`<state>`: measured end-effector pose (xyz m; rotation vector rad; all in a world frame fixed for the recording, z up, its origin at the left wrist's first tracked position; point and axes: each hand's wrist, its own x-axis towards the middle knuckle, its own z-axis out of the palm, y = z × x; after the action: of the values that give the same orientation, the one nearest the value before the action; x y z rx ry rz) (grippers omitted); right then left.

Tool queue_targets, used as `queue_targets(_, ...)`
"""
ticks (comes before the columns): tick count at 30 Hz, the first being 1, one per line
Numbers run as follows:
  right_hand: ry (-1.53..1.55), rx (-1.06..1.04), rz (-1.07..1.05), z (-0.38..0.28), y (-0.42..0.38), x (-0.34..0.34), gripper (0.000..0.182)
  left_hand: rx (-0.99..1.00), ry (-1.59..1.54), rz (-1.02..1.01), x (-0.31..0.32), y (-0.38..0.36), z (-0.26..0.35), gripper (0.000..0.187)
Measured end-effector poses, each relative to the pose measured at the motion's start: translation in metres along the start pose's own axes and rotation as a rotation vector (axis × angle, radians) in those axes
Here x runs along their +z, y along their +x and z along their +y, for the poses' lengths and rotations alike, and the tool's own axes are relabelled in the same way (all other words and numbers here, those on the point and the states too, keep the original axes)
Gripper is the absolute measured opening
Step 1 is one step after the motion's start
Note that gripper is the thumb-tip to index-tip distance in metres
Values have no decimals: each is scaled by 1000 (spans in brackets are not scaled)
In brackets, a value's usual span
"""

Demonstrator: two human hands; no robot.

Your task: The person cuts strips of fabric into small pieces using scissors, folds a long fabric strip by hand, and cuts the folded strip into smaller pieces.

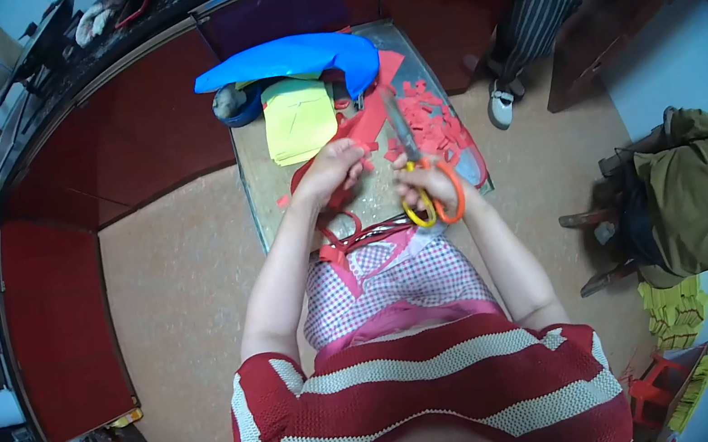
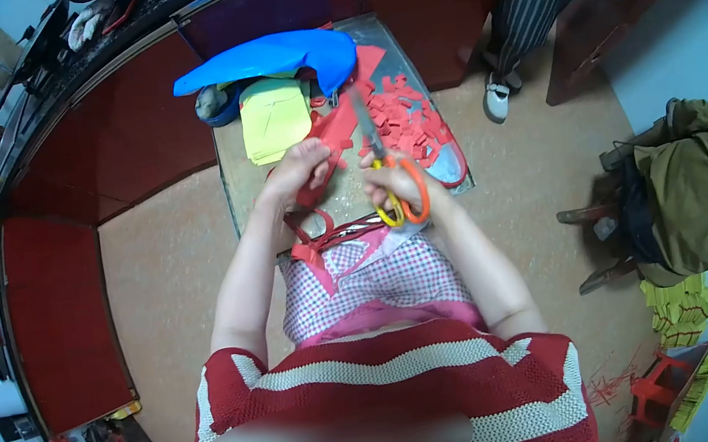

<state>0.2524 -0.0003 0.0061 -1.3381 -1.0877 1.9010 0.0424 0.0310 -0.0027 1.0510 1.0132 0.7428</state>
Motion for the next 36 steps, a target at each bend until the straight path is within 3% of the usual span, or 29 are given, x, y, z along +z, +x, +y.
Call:
queue_targets(2,-9,-39,-33,-5,-7,6,28,-69,99,-21,10,-5,4,15)
queue_targets(4,-483,-511,135,4,5,12,33,30,334,-23,22,-10,7,15)
queue_targets(5,-556,-592,287,2,5,17,38,57,437,-2,28,-13,12,15)
queue_targets(8,-332,-602,291,7,14,17,36,72,479,14,36,-21,20,15)
queue_targets(12,-377,-574,290,-6,-6,18,35,56,482,-142,28,-23,19,17)
queue_targets(14,-334,-551,305,-3,-8,10,31,-43,415,-215,27,-24,21,18)
queue_targets(16,-297,-534,293,-4,-15,4,28,28,366,-183,26,-15,11,18)
queue_targets(18,-55,-280,157,-4,-34,-1,25,86,320,-113,19,-14,6,18)
queue_targets(22,-97,-177,16,27,-49,-7,28,35,148,-46,18,-11,9,15)
queue_targets(24,-220,-145,-79,40,-53,-8,33,-88,106,-76,18,-5,8,18)
queue_targets(29,-481,-305,8,64,-35,-14,58,-80,249,-75,27,-1,12,19)
queue_targets(36,-581,-246,51,54,-37,-10,61,-118,351,-62,41,-7,26,16)
